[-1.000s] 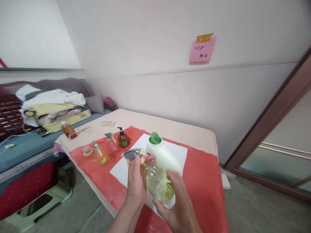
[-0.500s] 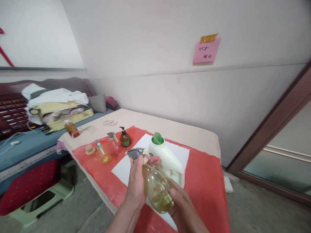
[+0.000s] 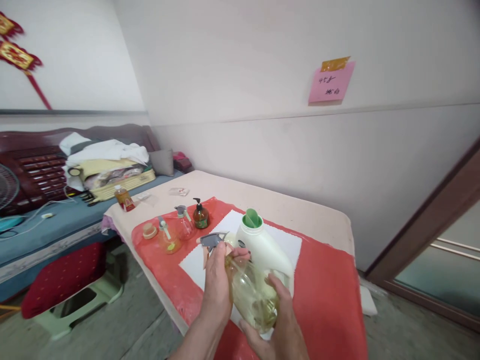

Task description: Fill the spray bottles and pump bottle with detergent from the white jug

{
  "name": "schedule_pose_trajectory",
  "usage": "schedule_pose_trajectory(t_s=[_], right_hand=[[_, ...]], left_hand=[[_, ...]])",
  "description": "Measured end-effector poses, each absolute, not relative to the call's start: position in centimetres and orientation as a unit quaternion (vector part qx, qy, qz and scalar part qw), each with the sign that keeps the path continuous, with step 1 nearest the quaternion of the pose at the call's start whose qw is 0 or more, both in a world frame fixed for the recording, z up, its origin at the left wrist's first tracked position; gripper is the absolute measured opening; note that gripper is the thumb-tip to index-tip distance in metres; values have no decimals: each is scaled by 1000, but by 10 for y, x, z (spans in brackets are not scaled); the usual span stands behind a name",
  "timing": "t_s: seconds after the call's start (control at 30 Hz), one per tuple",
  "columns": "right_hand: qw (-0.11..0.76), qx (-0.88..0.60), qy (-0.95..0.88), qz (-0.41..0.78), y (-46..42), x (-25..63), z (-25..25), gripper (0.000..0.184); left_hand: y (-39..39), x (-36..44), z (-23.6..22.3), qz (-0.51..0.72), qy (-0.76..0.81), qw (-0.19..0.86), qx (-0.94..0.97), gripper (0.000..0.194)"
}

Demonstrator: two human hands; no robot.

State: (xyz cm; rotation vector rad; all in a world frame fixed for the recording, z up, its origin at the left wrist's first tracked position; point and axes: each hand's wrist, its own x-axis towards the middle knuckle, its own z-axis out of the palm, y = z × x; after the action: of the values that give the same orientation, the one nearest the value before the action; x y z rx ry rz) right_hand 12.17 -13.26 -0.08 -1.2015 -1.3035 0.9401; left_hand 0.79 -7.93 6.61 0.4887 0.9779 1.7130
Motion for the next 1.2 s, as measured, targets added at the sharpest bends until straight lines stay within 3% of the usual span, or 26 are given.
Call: schedule_pose_trajectory(t_s=[0.1,0.3,0.37,0.47,0.57,0.77,0.9,1.07,1.2], right_hand=[[521,-497,-552,421,-130,123,-6,75],[574,-492,-537,376,-136,123,8,78],[558,-450,-476,509,-139,123,17,77],[458,-328,-297,771,-141,125,28,66],[400,-245,-182,864,-139,125,31,64],[431,-276,-181,840,-136,122,33,75],[526,-353,-296,714,-140,121,27,106],[482,-317,-233,783,-145,119,13,71],[405,-295,-158,851,-140,114,13,77]], left_hand=[[-80,10,65,700,390,560,211,38],[-85,15,66,708,361,576,192,40],[-86,13,68,704,361,580,196,38],[-89,8,73,686,353,594,230,36],[-92,6,79,663,345,606,272,34],[-89,8,78,690,370,558,274,32],[-86,4,76,702,399,530,257,35],[-89,-1,81,658,369,580,307,37],[-87,-8,79,647,382,573,327,37]])
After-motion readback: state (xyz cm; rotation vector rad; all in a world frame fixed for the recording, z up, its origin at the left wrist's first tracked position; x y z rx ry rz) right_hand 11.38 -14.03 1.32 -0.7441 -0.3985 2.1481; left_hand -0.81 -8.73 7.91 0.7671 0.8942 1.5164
